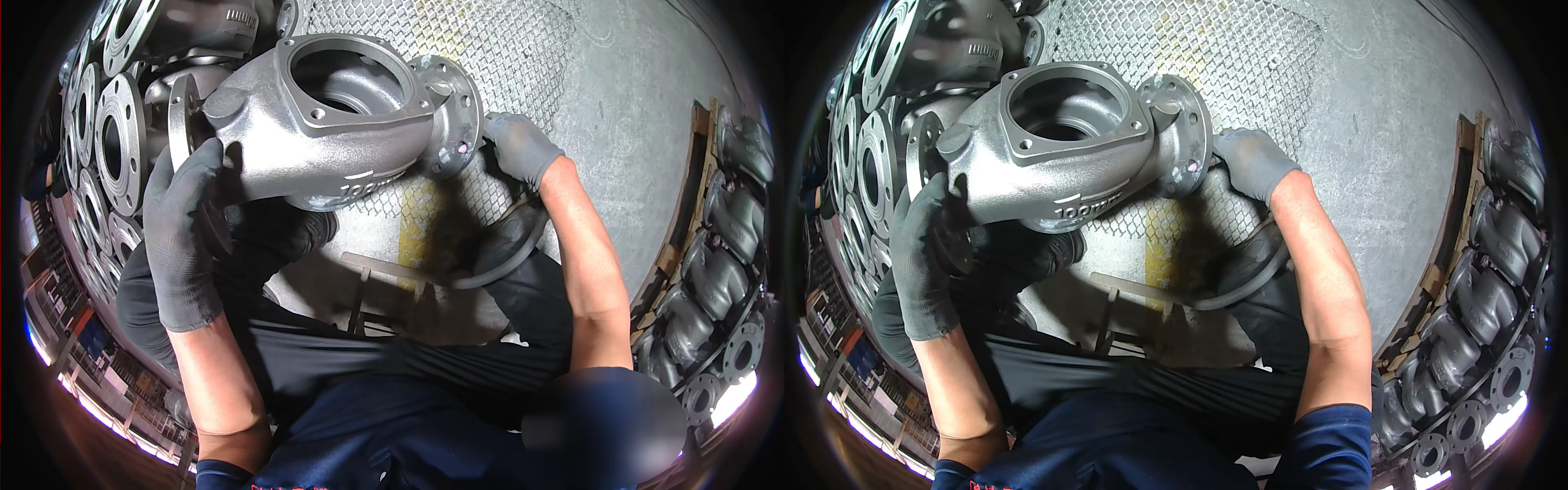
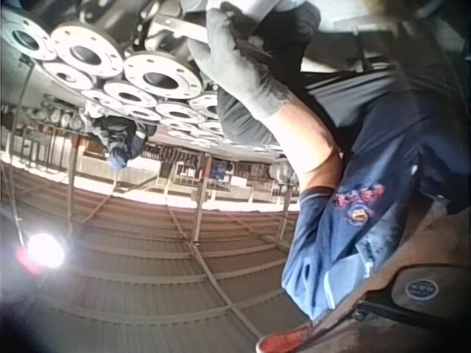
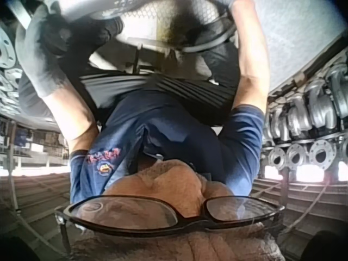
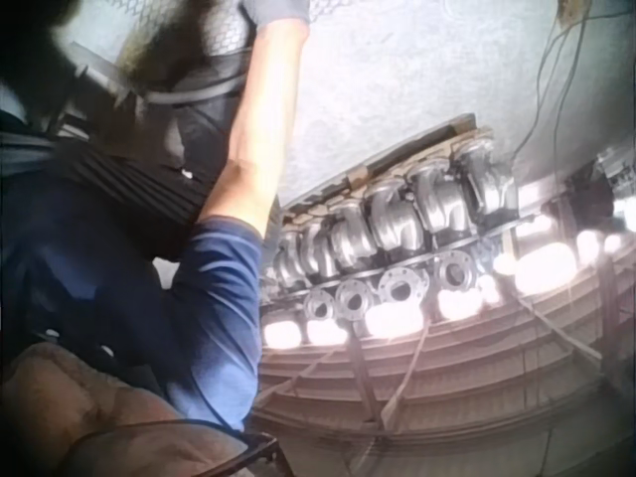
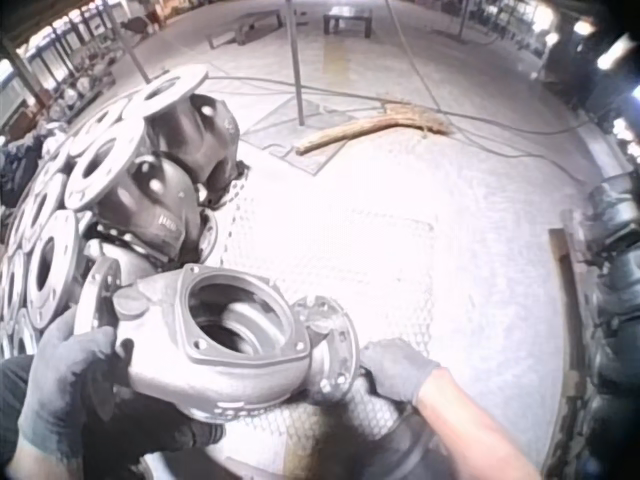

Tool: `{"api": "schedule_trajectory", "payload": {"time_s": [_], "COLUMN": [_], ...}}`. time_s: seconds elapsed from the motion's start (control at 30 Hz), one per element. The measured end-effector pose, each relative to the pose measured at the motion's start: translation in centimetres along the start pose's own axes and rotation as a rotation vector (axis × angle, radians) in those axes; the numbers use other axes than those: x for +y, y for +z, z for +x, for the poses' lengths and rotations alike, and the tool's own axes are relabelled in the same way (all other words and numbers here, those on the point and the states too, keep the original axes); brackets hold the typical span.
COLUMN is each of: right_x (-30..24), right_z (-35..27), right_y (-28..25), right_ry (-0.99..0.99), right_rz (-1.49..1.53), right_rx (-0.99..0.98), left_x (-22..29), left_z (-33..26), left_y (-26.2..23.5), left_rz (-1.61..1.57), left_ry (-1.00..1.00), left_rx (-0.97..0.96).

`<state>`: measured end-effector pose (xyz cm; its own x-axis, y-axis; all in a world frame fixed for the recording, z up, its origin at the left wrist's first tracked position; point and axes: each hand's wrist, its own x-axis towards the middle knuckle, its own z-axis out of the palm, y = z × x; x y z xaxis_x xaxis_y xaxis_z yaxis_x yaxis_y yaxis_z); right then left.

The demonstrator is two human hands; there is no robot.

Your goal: Grinding and polishing a metal valve housing with a rotary tool.

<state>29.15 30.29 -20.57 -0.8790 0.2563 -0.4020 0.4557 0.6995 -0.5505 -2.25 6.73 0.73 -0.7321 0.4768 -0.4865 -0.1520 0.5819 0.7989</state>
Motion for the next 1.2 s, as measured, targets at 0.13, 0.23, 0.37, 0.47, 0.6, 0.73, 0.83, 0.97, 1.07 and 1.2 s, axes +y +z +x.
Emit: {"api": "schedule_trajectory", "payload": {"time_s": [0.13,0.23,0.37,0.47,0.6,0.73,0.83,0.97,1.07,1.2], "right_x": [0.3,0.7,1.8,3.0,0.3,-7.3,-11.6,-12.3,-12.3,-12.1], "right_z": [0.2,0.3,-1.0,-3.6,-7.4,-8.3,-8.3,-7.1,-5.5,-4.3], "right_y": [0.3,0.6,-0.1,-1.1,-2.9,-3.3,-1.8,3.1,5.2,7.5], "right_ry": [-0.103,-0.064,0.069,0.325,0.437,0.456,0.528,0.383,0.417,0.435], "right_rz": [-0.047,-0.083,-0.107,-0.055,0.138,0.411,0.587,0.368,0.369,0.332], "right_rx": [0.045,0.03,0.036,0.072,0.253,0.277,0.254,0.366,0.364,0.44], "left_x": [-0.3,-0.6,-0.7,0.3,1.1,0.6,0.9,1.2,1.1,1.5], "left_z": [-0.1,0.2,0.2,-0.2,-0.4,0.2,-0.2,-0.4,-0.2,-0.3], "left_y": [0.2,-0.3,0.0,1.6,2.4,2.9,4.3,4.9,4.9,5.1], "left_rz": [0.124,0.051,-0.002,-0.085,-0.146,-0.283,-0.401,-0.307,-0.356,-0.307], "left_ry": [0.103,0.062,0.14,0.049,0.07,0.151,0.169,0.202,0.234,0.193], "left_rx": [0.059,0.04,0.003,0.005,-0.029,-0.106,-0.109,-0.134,-0.155,-0.126]}}
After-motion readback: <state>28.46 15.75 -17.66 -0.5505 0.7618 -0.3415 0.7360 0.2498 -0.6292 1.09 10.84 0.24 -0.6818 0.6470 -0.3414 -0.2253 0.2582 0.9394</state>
